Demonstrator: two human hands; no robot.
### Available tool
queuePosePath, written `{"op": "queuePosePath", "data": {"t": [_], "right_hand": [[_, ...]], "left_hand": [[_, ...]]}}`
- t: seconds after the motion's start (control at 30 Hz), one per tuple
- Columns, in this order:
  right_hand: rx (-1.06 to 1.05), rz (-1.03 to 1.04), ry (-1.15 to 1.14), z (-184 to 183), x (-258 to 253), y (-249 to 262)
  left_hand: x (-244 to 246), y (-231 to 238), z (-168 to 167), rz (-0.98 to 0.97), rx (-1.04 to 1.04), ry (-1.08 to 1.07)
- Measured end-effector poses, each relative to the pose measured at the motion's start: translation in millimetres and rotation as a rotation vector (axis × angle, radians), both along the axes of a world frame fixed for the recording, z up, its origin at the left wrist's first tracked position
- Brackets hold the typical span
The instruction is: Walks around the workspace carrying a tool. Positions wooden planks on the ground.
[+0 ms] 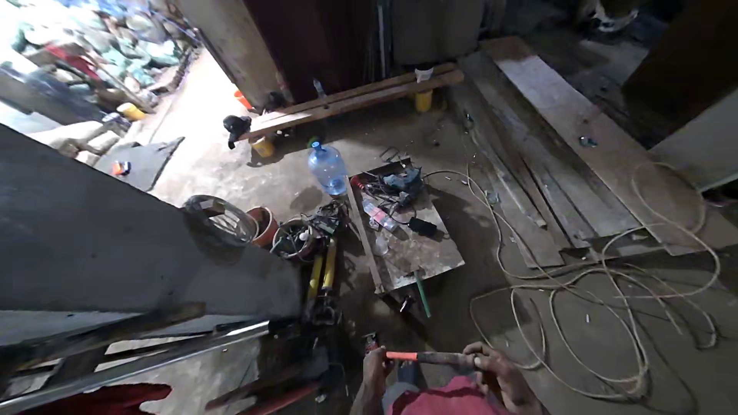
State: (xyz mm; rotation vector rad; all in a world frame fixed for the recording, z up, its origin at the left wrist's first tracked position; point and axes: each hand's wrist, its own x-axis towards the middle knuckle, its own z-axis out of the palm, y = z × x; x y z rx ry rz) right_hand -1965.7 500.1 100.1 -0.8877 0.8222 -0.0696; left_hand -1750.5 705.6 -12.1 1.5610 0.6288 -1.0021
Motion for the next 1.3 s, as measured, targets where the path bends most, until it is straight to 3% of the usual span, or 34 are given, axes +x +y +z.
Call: {"op": "queuePosePath", "data": {"t": [0.23,0.33,0.57,0.73,0.93,1.03,1.2,1.3], "right_hand": [[-0.038,-0.007,-0.035,-2,-39,-63],[-0.033,0.02,-0.05,-10,-75,-122],[-0.141,-0.07,-0.017,21,-157,-279],[-0.185,-0.111,-0.019,28,-178,-371],[-0.151,-0.133,0.003,10,-151,-431],[-0.128,-0.14,0.005,0,-119,-472],[-0.123,-0.093,-0.007,-19,-31,-600],[-0.12,-0.054,0.016,-6,51,-688]], "left_hand": [[-26,-79,-7,-0.062,0.021,-0.016],[-57,-139,-19,-0.081,-0.012,-0.014],[-138,-314,-10,-0.163,-0.165,0.033],[-158,-390,7,-0.172,-0.303,0.018],[-125,-462,17,-0.083,-0.169,0.044],[-99,-511,2,-0.046,-0.133,0.089],[-24,-626,-43,-0.037,-0.136,0.147],[52,-705,-37,-0.016,-0.172,0.134]]}}
